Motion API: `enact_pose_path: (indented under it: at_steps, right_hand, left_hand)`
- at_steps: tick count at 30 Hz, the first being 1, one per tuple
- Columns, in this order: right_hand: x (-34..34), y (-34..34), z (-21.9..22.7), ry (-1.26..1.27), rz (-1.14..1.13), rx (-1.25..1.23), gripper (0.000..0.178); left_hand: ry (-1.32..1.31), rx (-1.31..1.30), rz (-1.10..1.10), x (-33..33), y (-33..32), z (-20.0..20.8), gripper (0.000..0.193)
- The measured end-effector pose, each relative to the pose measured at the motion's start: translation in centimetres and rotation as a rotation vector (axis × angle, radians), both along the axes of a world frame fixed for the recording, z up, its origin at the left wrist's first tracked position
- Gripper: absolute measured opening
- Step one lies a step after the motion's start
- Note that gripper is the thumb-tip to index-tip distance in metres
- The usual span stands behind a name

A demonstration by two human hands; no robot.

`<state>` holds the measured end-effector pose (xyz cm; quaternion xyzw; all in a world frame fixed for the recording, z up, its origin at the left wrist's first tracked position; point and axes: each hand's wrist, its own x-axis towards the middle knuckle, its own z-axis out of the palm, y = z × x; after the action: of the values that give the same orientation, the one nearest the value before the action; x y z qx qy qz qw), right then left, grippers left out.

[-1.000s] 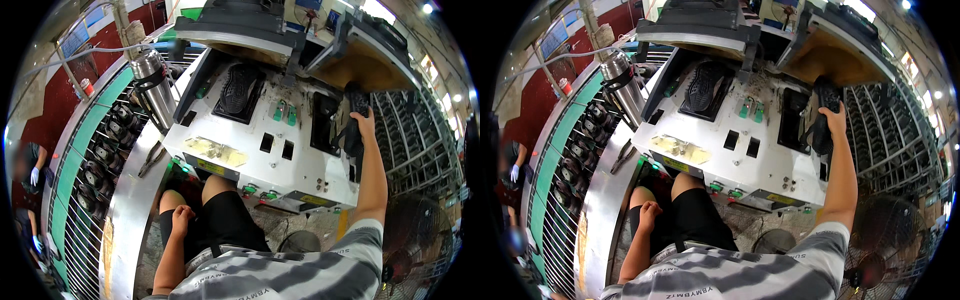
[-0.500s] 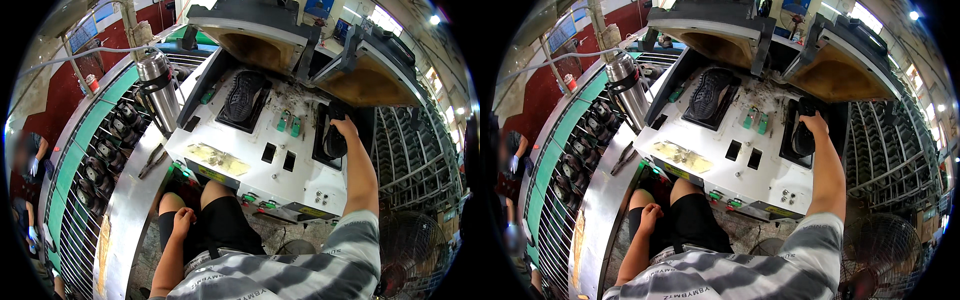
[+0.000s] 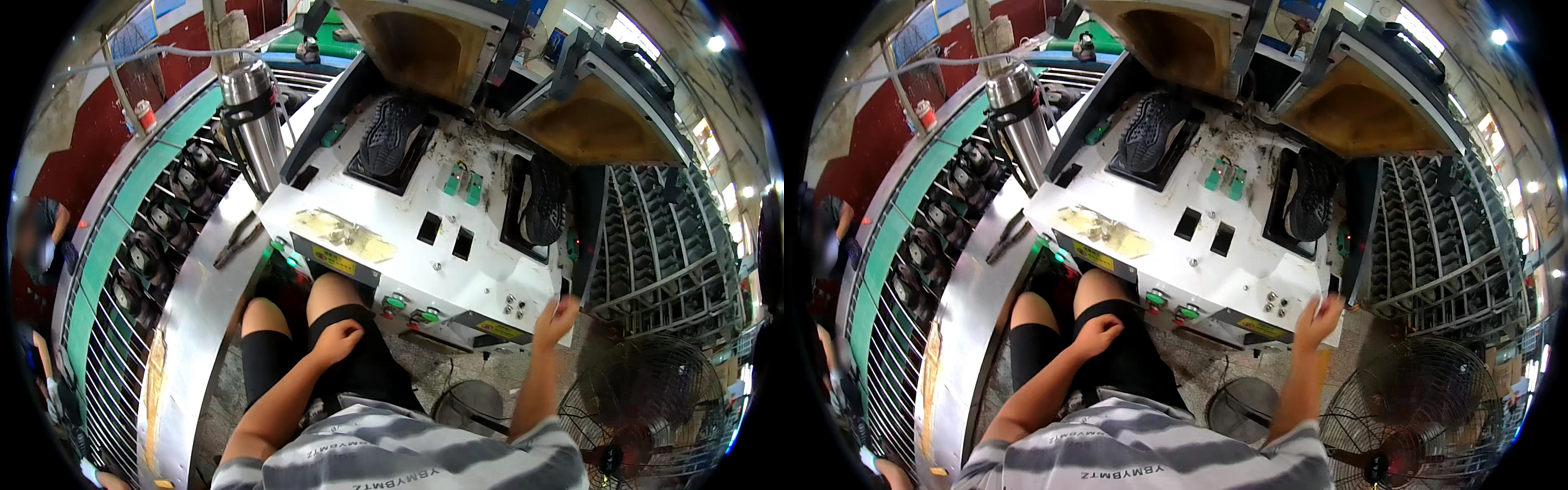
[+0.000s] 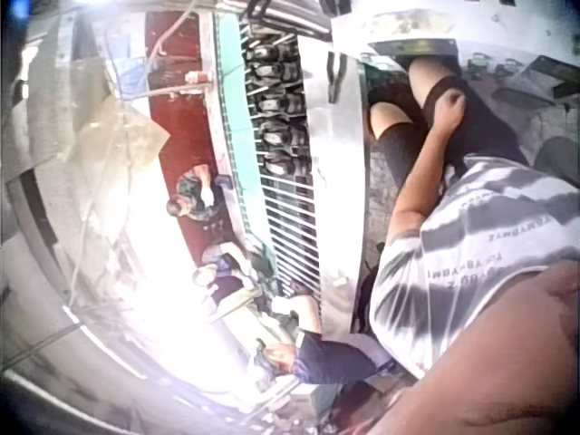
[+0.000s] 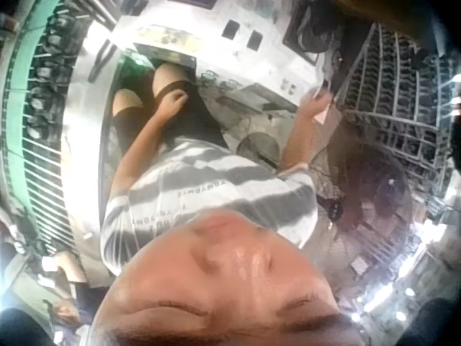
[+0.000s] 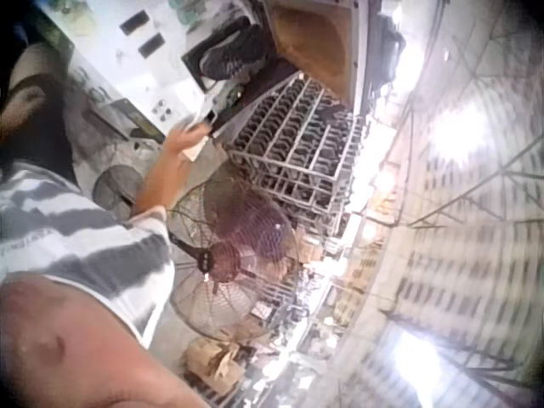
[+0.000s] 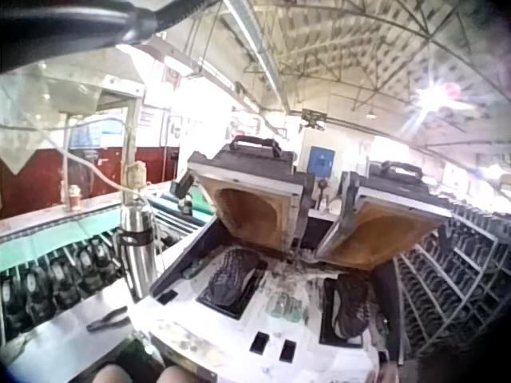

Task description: The person takes a shoe from a conveyor belt, places it into a pressing machine, presses a button to activate the press, and places the shoe back onto the conveyor belt.

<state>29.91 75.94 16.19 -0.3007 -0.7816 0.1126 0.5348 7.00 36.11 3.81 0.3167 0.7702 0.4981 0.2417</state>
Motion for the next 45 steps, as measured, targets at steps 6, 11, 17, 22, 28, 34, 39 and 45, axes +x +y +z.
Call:
enact_pose_path:
  at_steps: [6,11,17,22,28,34,39,45]
  right_hand:
    - [7.5,-6.1,-10.1,0.715,-0.129,-1.058,0.022]
    - [8.0,-5.2,-8.4,0.915,-0.086,-1.355,0.021]
    - [1.6,-15.3,-12.2,-0.186,0.26,-0.755,0.009]
    - [-14.4,-23.5,-5.3,-0.192,0.822,-0.101,0.016]
    - [-38.5,-19.9,4.2,-0.175,0.601,0.074,0.051]
    - [-47.4,-17.7,11.5,-1.042,-0.026,-0.175,0.099]
    - [-51.4,-9.4,9.8,-0.982,0.214,-0.228,0.087]
    - [-50.2,-14.4,8.9,-0.976,0.002,-0.162,0.09]
  left_hand:
    - [0.0,-0.156,-0.429,3.4,11.9,4.3,0.022]
    - [0.083,0.084,-0.255,3.7,12.8,-0.3,0.023]
    - [-0.154,0.153,0.034,-2.1,0.8,0.6,0.025]
    - [-0.089,0.139,0.69,-6.4,-14.8,-0.6,0.024]
    - [0.098,-0.029,1.335,-1.3,-34.9,-3.7,0.022]
    - [0.137,0.077,1.451,3.1,-39.0,-3.1,0.019]
    - [0.33,-0.173,1.455,2.3,-37.9,-2.9,0.01]
    - [0.362,-0.204,1.457,2.8,-38.4,-3.7,0.009]
